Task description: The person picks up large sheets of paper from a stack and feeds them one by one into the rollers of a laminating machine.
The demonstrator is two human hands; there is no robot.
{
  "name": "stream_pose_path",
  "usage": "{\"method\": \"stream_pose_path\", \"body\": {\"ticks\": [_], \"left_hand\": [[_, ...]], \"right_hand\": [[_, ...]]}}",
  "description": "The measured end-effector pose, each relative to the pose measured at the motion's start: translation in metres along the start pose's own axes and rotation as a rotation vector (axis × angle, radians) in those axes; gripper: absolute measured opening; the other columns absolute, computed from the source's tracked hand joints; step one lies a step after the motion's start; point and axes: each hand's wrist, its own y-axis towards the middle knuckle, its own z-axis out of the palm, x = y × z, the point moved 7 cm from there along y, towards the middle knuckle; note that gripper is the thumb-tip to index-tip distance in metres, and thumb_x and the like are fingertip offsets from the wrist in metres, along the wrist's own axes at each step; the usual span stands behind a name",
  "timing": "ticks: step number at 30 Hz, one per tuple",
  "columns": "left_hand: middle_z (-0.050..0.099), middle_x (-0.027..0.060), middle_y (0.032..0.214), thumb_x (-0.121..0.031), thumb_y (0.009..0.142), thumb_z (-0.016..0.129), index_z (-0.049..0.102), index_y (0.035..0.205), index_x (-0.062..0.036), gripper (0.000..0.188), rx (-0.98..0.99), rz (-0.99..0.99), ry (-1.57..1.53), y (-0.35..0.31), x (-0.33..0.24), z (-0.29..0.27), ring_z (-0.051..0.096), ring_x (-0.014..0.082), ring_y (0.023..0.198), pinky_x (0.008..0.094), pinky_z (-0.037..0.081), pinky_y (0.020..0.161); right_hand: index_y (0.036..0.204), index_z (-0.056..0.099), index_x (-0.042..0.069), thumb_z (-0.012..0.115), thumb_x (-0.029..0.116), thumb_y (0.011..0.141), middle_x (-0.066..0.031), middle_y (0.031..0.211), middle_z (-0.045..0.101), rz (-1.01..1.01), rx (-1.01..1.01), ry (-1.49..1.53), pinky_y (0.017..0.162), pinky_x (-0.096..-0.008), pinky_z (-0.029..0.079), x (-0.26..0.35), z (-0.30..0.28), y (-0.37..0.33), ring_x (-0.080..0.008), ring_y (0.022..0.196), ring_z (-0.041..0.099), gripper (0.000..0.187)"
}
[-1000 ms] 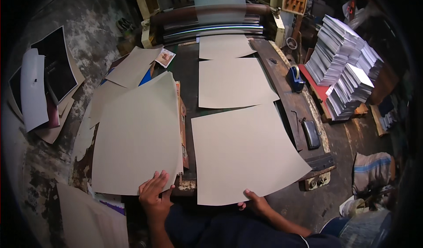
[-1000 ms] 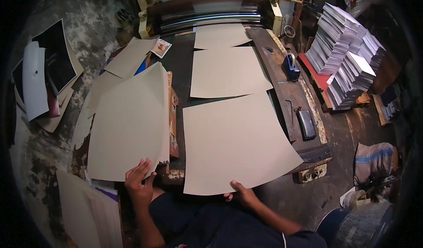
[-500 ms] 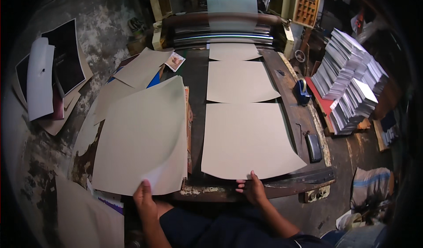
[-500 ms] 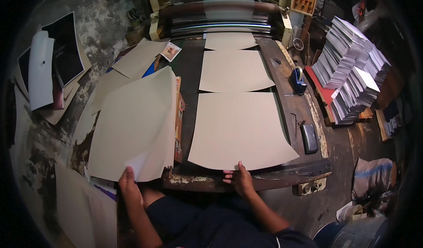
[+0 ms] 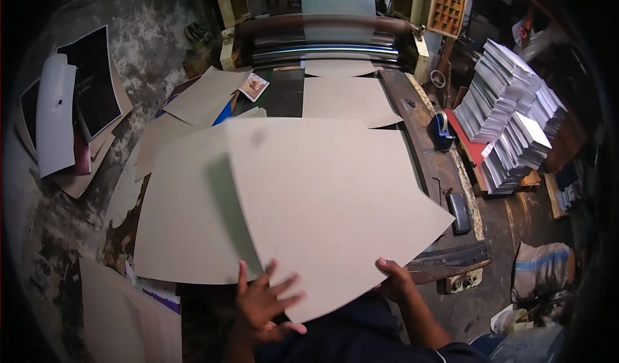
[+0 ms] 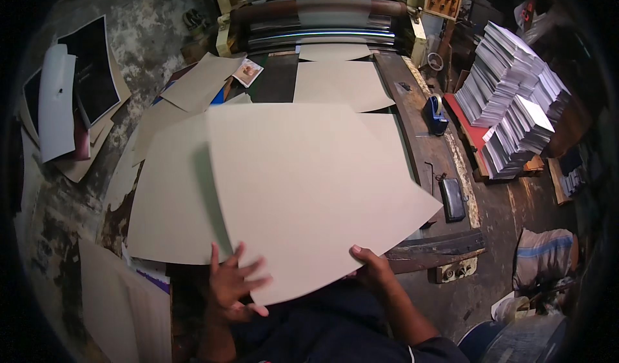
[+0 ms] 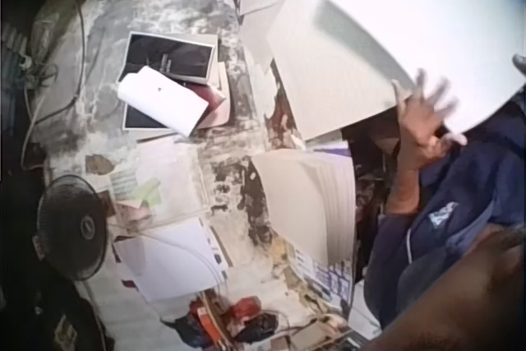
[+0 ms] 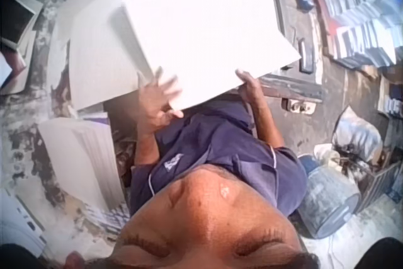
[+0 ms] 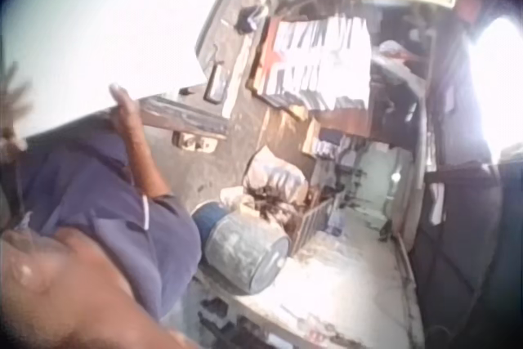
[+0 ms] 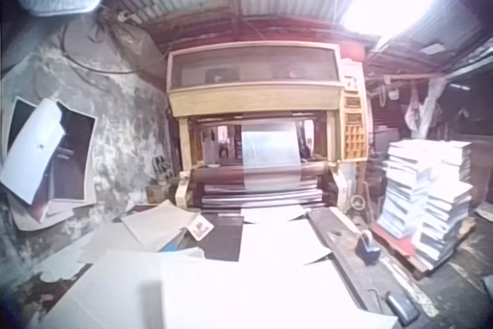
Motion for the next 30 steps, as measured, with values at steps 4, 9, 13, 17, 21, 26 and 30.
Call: {"method": "stream_pose_path", "body": {"ticks": [4,9,13,17,21,26,30], "left_hand": [[0.062,0.0137,0.129,-0.037,0.086,0.068,0.062,0.125,-0.008,0.049,-0.156,-0.295,0.274,-0.006,0.038,-0.011,0.051,0.0345,0.129,0.0506,0.032,0.108],[0.068,0.0111,0.118,-0.012,0.078,0.074,0.068,0.114,-0.0077,0.037,-0.179,-0.316,0.386,-0.015,0.057,-0.01,0.061,0.0267,0.118,0.0419,0.042,0.096],[0.072,0.0095,0.109,-0.011,0.07,0.08,0.072,0.103,-0.007,0.034,-0.247,-0.36,0.275,-0.012,0.059,-0.019,0.066,0.0266,0.11,0.0371,0.045,0.089],[0.071,0.009,0.11,-0.018,0.066,0.085,0.072,0.106,-0.0079,0.043,-0.176,-0.363,0.192,-0.009,0.063,-0.021,0.066,0.0258,0.11,0.0359,0.044,0.088],[0.071,0.012,0.111,-0.03,0.073,0.081,0.071,0.108,-0.0053,0.044,-0.169,-0.373,0.16,-0.016,0.069,-0.017,0.065,0.0292,0.112,0.0384,0.044,0.091],[0.064,0.0202,0.123,-0.041,0.088,0.069,0.063,0.121,0.0048,0.057,-0.113,-0.502,-0.114,-0.03,0.081,-0.012,0.057,0.0299,0.121,0.0386,0.039,0.105],[0.063,0.0168,0.117,-0.037,0.1,0.051,0.056,0.13,0.0044,0.051,-0.068,-0.641,-0.237,-0.034,0.082,-0.01,0.056,0.0227,0.096,0.0272,0.044,0.085]], "right_hand": [[0.101,0.057,-0.001,0.056,0.031,0.094,-0.0121,0.077,0.058,0.111,0.092,-0.024,0.066,-0.0381,0.053,-0.029,-0.026,0.01,-0.0199,0.069,0.056,0.033],[0.104,0.055,0.0,0.056,0.036,0.096,-0.0121,0.076,0.057,0.186,-0.089,-0.081,0.069,-0.0393,0.052,-0.077,-0.069,-0.001,-0.0207,0.068,0.055,0.037],[0.113,0.053,-0.001,0.055,0.04,0.097,-0.0169,0.094,0.063,0.237,-0.017,-0.138,0.074,-0.0392,0.053,-0.102,-0.075,-0.018,-0.0237,0.078,0.062,0.045],[0.121,0.052,-0.004,0.052,0.04,0.099,-0.0179,0.105,0.064,0.234,0.006,-0.173,0.076,-0.0355,0.052,-0.099,-0.062,-0.041,-0.0261,0.092,0.066,0.049],[0.122,0.053,-0.005,0.05,0.039,0.1,-0.0177,0.111,0.065,0.181,0.025,-0.134,0.078,-0.0338,0.052,-0.095,-0.056,-0.054,-0.0255,0.094,0.066,0.049],[0.126,0.053,-0.006,0.045,0.037,0.102,-0.0178,0.119,0.064,0.174,0.197,-0.191,0.081,-0.0319,0.052,-0.109,-0.056,-0.061,-0.0239,0.102,0.066,0.049],[0.129,0.053,-0.003,0.044,0.039,0.103,-0.0141,0.113,0.068,0.112,0.251,-0.124,0.081,-0.029,0.052,-0.122,-0.061,-0.056,-0.0177,0.094,0.065,0.05]]}}
